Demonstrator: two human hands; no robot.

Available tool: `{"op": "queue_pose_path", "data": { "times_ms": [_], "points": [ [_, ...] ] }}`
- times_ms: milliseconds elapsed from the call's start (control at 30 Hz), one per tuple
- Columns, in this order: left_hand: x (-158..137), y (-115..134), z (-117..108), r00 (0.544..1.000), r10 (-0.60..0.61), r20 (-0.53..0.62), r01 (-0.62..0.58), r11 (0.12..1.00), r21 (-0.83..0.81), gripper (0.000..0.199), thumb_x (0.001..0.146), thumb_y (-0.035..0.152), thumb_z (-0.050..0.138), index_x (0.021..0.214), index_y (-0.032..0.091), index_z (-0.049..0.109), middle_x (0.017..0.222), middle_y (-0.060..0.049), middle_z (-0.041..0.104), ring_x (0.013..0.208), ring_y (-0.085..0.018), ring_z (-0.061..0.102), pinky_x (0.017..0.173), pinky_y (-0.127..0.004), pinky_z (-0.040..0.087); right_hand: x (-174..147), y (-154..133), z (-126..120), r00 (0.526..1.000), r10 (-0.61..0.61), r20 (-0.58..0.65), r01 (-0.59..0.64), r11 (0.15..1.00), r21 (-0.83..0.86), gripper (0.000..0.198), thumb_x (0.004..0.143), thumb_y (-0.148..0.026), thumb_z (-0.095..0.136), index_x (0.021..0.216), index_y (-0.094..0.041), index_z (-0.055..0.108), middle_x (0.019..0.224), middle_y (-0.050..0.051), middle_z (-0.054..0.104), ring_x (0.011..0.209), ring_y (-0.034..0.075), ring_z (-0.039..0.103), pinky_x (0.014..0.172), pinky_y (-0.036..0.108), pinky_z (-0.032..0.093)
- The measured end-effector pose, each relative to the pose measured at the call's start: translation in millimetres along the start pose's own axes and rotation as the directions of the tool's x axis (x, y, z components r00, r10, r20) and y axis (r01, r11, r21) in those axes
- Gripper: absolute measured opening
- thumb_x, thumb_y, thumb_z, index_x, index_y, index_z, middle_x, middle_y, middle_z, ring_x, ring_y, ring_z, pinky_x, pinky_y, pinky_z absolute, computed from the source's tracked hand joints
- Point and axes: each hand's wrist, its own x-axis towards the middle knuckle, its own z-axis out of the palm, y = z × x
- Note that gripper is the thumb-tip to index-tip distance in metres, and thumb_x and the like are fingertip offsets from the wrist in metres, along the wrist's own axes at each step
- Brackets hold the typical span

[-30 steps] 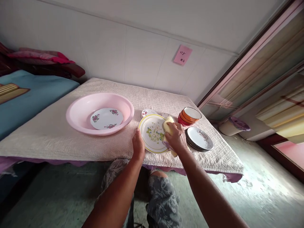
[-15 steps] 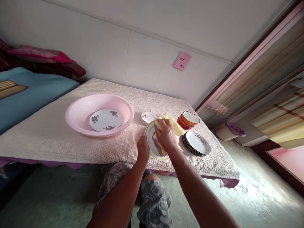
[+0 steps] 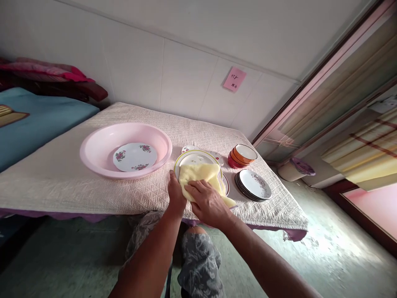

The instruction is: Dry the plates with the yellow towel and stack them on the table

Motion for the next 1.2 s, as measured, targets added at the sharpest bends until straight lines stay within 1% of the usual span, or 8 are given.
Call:
{"op": "queue_pose_path", "data": {
  "times_ms": [133,367,533,633,733,900,1033,1200],
  "points": [
    [-0.7,11.6,6.8,0.994,-0.09,-0.064,0.084,0.993,-0.081,0.049,0.091,0.056,0.045,0.095,0.013,0.07,0.091,-0.01,0.073,0.086,-0.022,0.07,0.079,-0.032,0.055,-27.5,20.2,-4.6,0.996,-0.092,0.001,0.089,0.971,-0.224,0.044,0.082,-0.011,0.052,0.125,-0.017,0.057,0.123,0.015,0.059,0.11,0.03,0.053,0.091,0.048,0.046],
    [-8.0,18.1,12.4,0.979,-0.127,0.16,0.143,0.986,-0.09,0.046,0.086,0.054,0.056,0.102,0.014,0.069,0.092,-0.011,0.075,0.098,-0.026,0.069,0.087,-0.038,0.054,-60.8,66.9,22.5,0.988,-0.037,-0.152,-0.026,0.918,-0.396,0.041,0.088,-0.015,0.053,0.128,-0.022,0.057,0.128,0.014,0.057,0.117,0.03,0.05,0.094,0.049,0.043],
    [-21.6,22.1,19.9,0.874,-0.162,0.459,0.29,0.93,-0.225,0.03,0.08,0.033,0.063,0.102,0.012,0.069,0.096,-0.01,0.074,0.106,-0.026,0.066,0.098,-0.037,0.048,-41.0,50.7,45.5,0.969,0.054,-0.24,-0.138,0.927,-0.35,0.041,0.092,-0.02,0.052,0.133,-0.019,0.054,0.123,0.014,0.059,0.107,0.029,0.052,0.09,0.046,0.045],
    [-24.7,18.5,21.4,0.878,-0.235,0.418,0.346,0.913,-0.214,0.021,0.078,0.03,0.063,0.087,0.012,0.068,0.079,-0.008,0.073,0.1,-0.025,0.068,0.098,-0.035,0.047,-20.0,24.8,50.9,0.97,0.068,-0.234,-0.145,0.932,-0.332,0.041,0.093,-0.021,0.049,0.133,-0.015,0.053,0.12,0.016,0.06,0.101,0.028,0.052,0.087,0.045,0.047],
    [-20.8,14.1,18.9,0.898,-0.264,0.352,0.355,0.907,-0.228,0.026,0.082,0.032,0.057,0.089,0.011,0.069,0.078,-0.008,0.072,0.098,-0.024,0.068,0.097,-0.035,0.047,-13.6,12.2,44.3,0.973,0.005,-0.232,-0.086,0.936,-0.34,0.038,0.093,-0.018,0.044,0.13,-0.012,0.054,0.116,0.017,0.061,0.1,0.028,0.052,0.083,0.043,0.048],
    [-12.2,16.0,13.8,0.908,-0.258,0.33,0.339,0.916,-0.217,0.035,0.081,0.033,0.056,0.107,0.013,0.068,0.095,-0.009,0.075,0.106,-0.027,0.066,0.096,-0.038,0.048,-45.7,48.8,27.7,0.956,-0.172,-0.237,0.062,0.909,-0.412,0.039,0.091,-0.014,0.044,0.129,-0.014,0.055,0.119,0.017,0.059,0.11,0.028,0.051,0.088,0.043,0.047],
    [-12.7,18.0,12.4,0.884,-0.258,0.389,0.349,0.919,-0.183,0.036,0.079,0.032,0.058,0.108,0.012,0.068,0.099,-0.01,0.074,0.108,-0.029,0.065,0.097,-0.041,0.048,-70.4,75.1,38.6,0.975,-0.082,-0.206,-0.004,0.921,-0.388,0.043,0.088,-0.015,0.053,0.131,-0.017,0.054,0.124,0.017,0.057,0.112,0.03,0.05,0.092,0.047,0.045],
    [-21.7,19.0,15.7,0.89,-0.199,0.41,0.315,0.919,-0.237,0.025,0.078,0.03,0.055,0.091,0.014,0.068,0.082,-0.007,0.073,0.097,-0.026,0.068,0.095,-0.037,0.048,-44.0,36.0,55.6,0.975,0.062,-0.214,-0.126,0.946,-0.298,0.045,0.091,-0.02,0.052,0.136,-0.018,0.05,0.123,0.015,0.058,0.104,0.028,0.051,0.088,0.047,0.046]
  ]
}}
